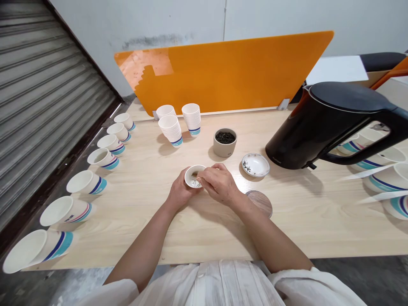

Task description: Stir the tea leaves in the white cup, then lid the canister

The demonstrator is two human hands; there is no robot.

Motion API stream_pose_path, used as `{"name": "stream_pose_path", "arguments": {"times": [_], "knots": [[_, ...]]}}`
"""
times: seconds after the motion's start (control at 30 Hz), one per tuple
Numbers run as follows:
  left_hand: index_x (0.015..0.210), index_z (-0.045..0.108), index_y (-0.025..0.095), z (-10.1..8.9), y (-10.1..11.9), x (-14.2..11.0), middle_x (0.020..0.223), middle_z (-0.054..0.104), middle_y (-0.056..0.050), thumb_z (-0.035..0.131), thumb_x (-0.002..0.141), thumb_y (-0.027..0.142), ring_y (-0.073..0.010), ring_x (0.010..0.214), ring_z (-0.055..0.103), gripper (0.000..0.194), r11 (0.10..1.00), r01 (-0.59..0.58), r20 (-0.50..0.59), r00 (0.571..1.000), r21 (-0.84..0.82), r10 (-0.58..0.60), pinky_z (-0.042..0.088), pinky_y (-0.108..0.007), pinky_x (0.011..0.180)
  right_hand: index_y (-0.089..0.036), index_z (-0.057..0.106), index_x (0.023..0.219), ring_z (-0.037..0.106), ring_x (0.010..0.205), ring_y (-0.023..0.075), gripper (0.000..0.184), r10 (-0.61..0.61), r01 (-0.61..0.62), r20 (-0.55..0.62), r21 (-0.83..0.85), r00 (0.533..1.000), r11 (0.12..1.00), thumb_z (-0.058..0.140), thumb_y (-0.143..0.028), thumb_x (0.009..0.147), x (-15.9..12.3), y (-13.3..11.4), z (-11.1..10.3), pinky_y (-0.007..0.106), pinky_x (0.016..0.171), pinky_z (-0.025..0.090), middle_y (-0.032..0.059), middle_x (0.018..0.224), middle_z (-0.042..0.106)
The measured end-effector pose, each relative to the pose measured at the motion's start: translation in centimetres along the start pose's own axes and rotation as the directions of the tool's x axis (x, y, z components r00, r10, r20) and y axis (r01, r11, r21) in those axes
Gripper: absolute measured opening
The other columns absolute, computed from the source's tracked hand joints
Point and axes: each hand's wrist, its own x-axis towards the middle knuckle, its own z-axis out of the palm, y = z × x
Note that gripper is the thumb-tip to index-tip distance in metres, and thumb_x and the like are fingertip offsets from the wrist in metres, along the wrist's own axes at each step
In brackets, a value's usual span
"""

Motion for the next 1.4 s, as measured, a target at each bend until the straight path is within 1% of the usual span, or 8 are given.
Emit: {"name": "stream_pose_path", "arguments": {"times": [0.13, 0.37, 0.6, 0.7, 0.9, 1.2, 1.33, 1.4], "knots": [[0.128, 0.052, 0.025, 0.12, -0.02, -0.05, 0.124, 0.059, -0.002, 0.079, 0.068, 0.030, -0.0198, 0.111, 0.056, 0.066, 1.000, 0.002, -0.003, 1.000, 0.014, -0.002, 0.045, -0.031, 0.097, -0.018, 0.055, 0.089, 0.052, 0.057, 0.0105, 0.010, -0.030, 0.028, -0.015, -0.098, 0.999, 0.995, 0.048, -0.016, 0.096, 0.11, -0.08, -0.44, 0.032, 0.081, 0.041, -0.0020, 0.067, 0.061], [0.127, 0.053, 0.024, 0.02, 0.06, -0.09, 0.124, 0.059, -0.004, 0.077, 0.070, 0.033, -0.0198, 0.109, 0.057, 0.062, 1.000, -0.002, 0.017, 1.000, 0.021, 0.002, 0.047, -0.030, 0.093, -0.019, 0.057, 0.092, 0.059, 0.066, 0.0118, 0.010, -0.034, 0.034, 0.003, 0.044, 0.999, 0.998, 0.048, -0.017, 0.097, 0.16, -0.42, -0.21, 0.031, 0.079, 0.042, -0.0002, 0.072, 0.067], [0.128, 0.052, 0.023, 0.15, -0.03, 0.03, 0.124, 0.058, -0.004, 0.078, 0.068, 0.030, -0.0203, 0.111, 0.057, 0.066, 1.000, 0.017, -0.011, 1.000, 0.017, -0.016, 0.046, -0.030, 0.096, -0.017, 0.055, 0.092, 0.055, 0.058, 0.0114, 0.006, -0.088, 0.084, -0.029, -0.139, 0.996, 0.987, 0.051, -0.012, 0.094, 0.18, -0.37, -0.58, 0.033, 0.080, 0.043, -0.0006, 0.069, 0.063], [0.129, 0.052, 0.023, 0.00, -0.06, 0.10, 0.125, 0.059, -0.004, 0.078, 0.069, 0.032, -0.0202, 0.111, 0.057, 0.066, 1.000, 0.027, 0.002, 1.000, -0.015, -0.027, 0.047, -0.030, 0.095, -0.017, 0.056, 0.096, 0.058, 0.065, 0.0132, 0.008, -0.130, 0.130, 0.010, -0.118, 0.991, 0.984, 0.049, -0.013, 0.094, 0.10, -0.28, -0.25, 0.032, 0.077, 0.042, 0.0025, 0.076, 0.066], [0.132, 0.049, 0.021, 0.12, -0.29, 0.17, 0.124, 0.059, -0.005, 0.079, 0.066, 0.031, -0.0208, 0.110, 0.057, 0.073, 0.999, 0.054, -0.009, 0.999, 0.002, -0.054, 0.046, -0.031, 0.095, -0.018, 0.056, 0.094, 0.057, 0.063, 0.0107, 0.007, -0.075, 0.074, 0.020, 0.036, 0.997, 0.997, 0.051, -0.014, 0.095, 0.24, 0.00, -0.55, 0.029, 0.078, 0.043, 0.0004, 0.073, 0.066], [0.131, 0.049, 0.021, 0.02, -0.23, 0.12, 0.121, 0.061, -0.004, 0.079, 0.067, 0.034, -0.0196, 0.109, 0.058, 0.072, 0.995, 0.081, -0.008, 0.997, -0.061, -0.082, 0.047, -0.029, 0.093, -0.018, 0.056, 0.099, 0.058, 0.067, 0.0113, 0.007, -0.133, 0.136, 0.092, -0.031, 0.987, 0.990, 0.051, -0.015, 0.096, 0.20, 0.14, -0.71, 0.031, 0.083, 0.042, 0.0006, 0.076, 0.066], [0.130, 0.050, 0.023, 0.07, -0.17, 0.19, 0.122, 0.062, -0.002, 0.081, 0.065, 0.032, -0.0182, 0.110, 0.058, 0.072, 0.990, 0.101, -0.013, 0.995, -0.094, -0.103, 0.046, -0.027, 0.091, -0.017, 0.055, 0.096, 0.058, 0.067, 0.0126, 0.007, -0.116, 0.129, 0.095, -0.143, 0.989, 0.981, 0.049, -0.014, 0.095, 0.28, 0.02, -0.85, 0.033, 0.082, 0.042, 0.0018, 0.076, 0.066], [0.129, 0.051, 0.024, 0.14, -0.20, 0.21, 0.120, 0.062, -0.001, 0.081, 0.065, 0.031, -0.0178, 0.108, 0.059, 0.071, 0.990, 0.103, -0.027, 0.994, -0.099, -0.106, 0.046, -0.027, 0.091, -0.017, 0.055, 0.093, 0.058, 0.065, 0.0127, 0.006, -0.098, 0.107, 0.082, -0.117, 0.992, 0.987, 0.049, -0.014, 0.095, 0.37, -0.14, -0.90, 0.032, 0.081, 0.043, 0.0012, 0.073, 0.065]]}}
